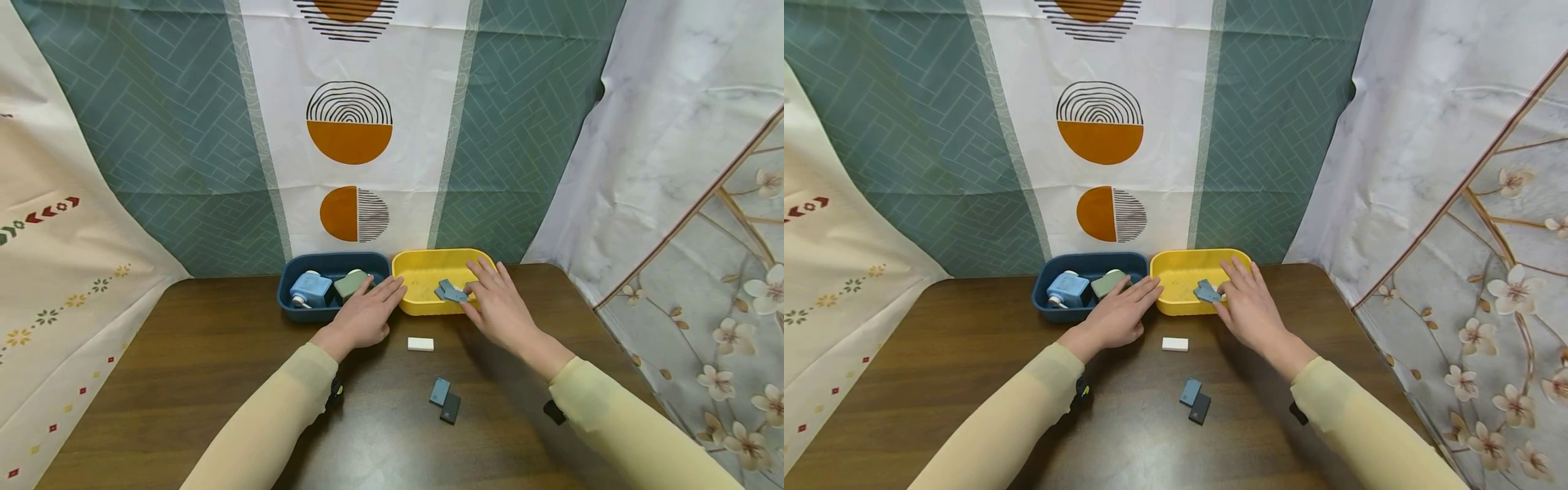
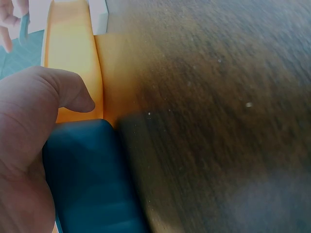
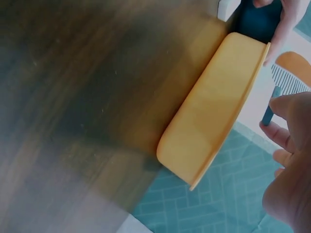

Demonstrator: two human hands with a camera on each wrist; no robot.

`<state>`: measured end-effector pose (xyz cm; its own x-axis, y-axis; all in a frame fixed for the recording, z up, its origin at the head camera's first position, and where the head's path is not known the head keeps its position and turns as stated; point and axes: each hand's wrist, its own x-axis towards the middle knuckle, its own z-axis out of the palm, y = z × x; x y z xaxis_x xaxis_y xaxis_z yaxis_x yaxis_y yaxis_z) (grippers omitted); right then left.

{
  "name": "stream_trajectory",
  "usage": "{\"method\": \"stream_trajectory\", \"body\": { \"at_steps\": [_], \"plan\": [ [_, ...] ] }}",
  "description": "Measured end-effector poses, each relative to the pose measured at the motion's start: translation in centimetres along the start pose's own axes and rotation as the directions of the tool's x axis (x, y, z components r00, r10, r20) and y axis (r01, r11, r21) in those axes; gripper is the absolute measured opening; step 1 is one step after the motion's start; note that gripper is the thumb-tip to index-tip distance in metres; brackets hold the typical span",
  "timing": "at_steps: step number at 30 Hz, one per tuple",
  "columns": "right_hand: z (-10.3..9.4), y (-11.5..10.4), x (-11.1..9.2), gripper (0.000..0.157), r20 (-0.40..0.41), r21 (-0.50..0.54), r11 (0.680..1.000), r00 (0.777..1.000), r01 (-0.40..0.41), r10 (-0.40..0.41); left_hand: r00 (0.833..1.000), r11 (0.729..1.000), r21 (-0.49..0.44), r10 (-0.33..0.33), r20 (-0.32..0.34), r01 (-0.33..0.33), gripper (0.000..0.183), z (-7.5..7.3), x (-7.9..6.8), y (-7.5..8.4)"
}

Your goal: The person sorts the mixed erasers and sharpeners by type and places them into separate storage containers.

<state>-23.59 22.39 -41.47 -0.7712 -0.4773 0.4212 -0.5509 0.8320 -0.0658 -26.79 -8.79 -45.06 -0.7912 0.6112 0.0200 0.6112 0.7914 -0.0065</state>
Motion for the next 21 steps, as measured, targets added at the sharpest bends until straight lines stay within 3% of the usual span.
{"method": "stream_trajectory", "body": {
  "at_steps": [11,21],
  "plan": [
    [0.0,1.1,1.9,0.027,0.043,0.004,0.998,0.997,-0.07,0.07,1.0,1.0,-0.013,-0.003,-0.001,0.003,0.085,0.0,0.0,0.1],
    [0.4,1.8,2.9,0.022,0.031,-0.004,0.994,0.994,-0.109,0.109,1.0,1.0,-0.006,-0.001,-0.006,0.001,0.085,-0.1,0.0,0.1]
  ]
}}
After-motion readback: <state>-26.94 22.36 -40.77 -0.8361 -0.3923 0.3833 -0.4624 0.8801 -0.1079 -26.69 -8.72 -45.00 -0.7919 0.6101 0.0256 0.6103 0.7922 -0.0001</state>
